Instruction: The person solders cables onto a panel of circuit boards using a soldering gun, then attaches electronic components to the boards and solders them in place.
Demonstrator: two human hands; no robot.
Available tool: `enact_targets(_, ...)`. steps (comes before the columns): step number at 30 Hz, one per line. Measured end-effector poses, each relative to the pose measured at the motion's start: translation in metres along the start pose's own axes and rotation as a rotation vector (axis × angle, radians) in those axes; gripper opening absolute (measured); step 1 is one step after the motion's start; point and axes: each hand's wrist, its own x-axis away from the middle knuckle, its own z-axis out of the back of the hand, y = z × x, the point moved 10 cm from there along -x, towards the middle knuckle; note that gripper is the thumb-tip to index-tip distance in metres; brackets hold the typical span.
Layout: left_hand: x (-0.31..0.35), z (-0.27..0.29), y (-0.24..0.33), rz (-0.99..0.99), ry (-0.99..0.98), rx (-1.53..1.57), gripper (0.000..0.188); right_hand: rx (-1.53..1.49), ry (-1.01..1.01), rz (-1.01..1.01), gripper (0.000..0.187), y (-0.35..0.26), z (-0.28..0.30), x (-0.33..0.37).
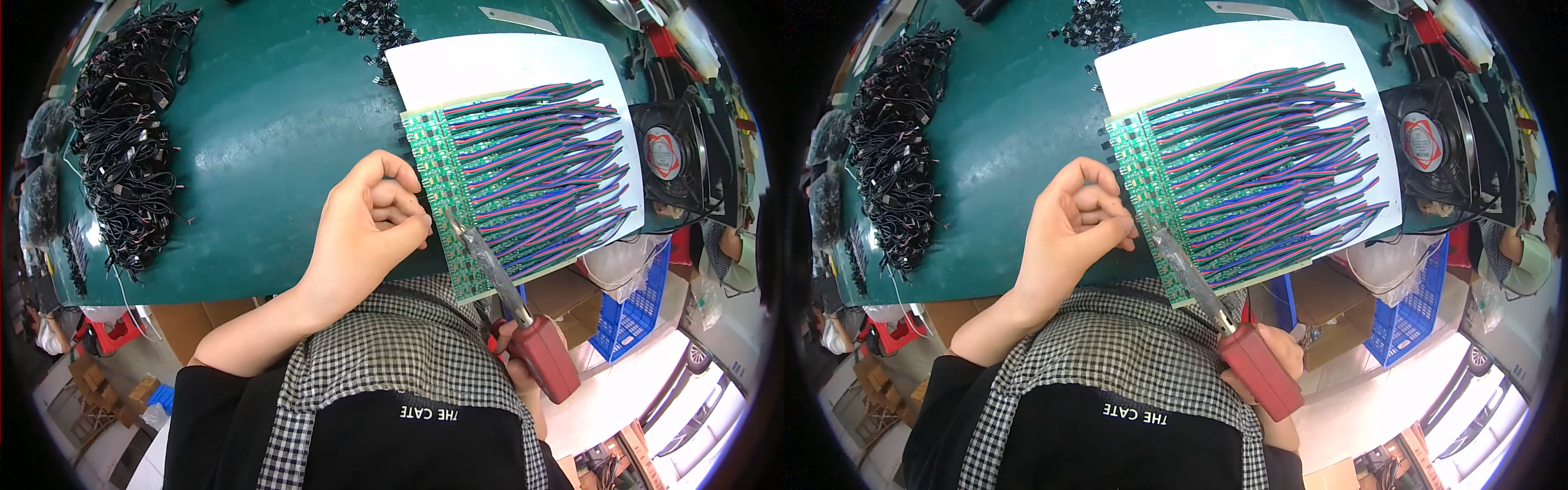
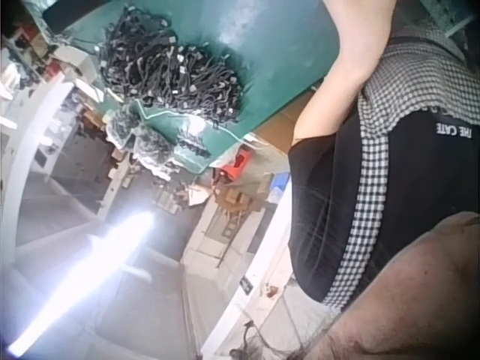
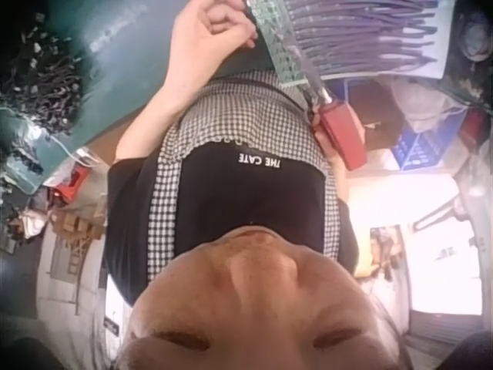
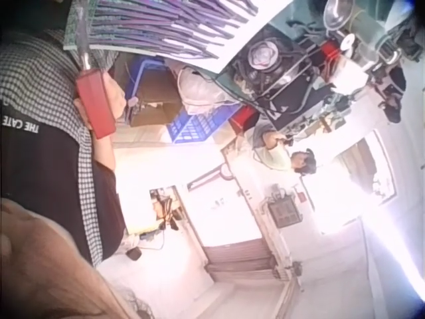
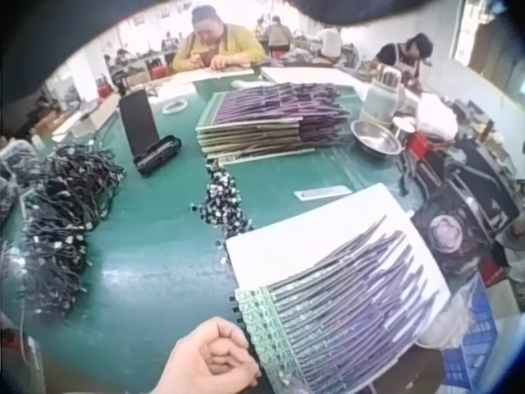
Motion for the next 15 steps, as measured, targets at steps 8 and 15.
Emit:
enact_targets(8, -0.001, 0.001, -0.004, -0.005, 0.047, 0.038, 0.024, 0.167, -0.037, 0.112, 0.073, -0.021, -0.006, -0.015)
enact_targets(15, -0.001, 0.002, -0.004, -0.014, 0.052, 0.047, 0.024, 0.163, -0.019, 0.137, 0.073, -0.016, -0.005, -0.013)
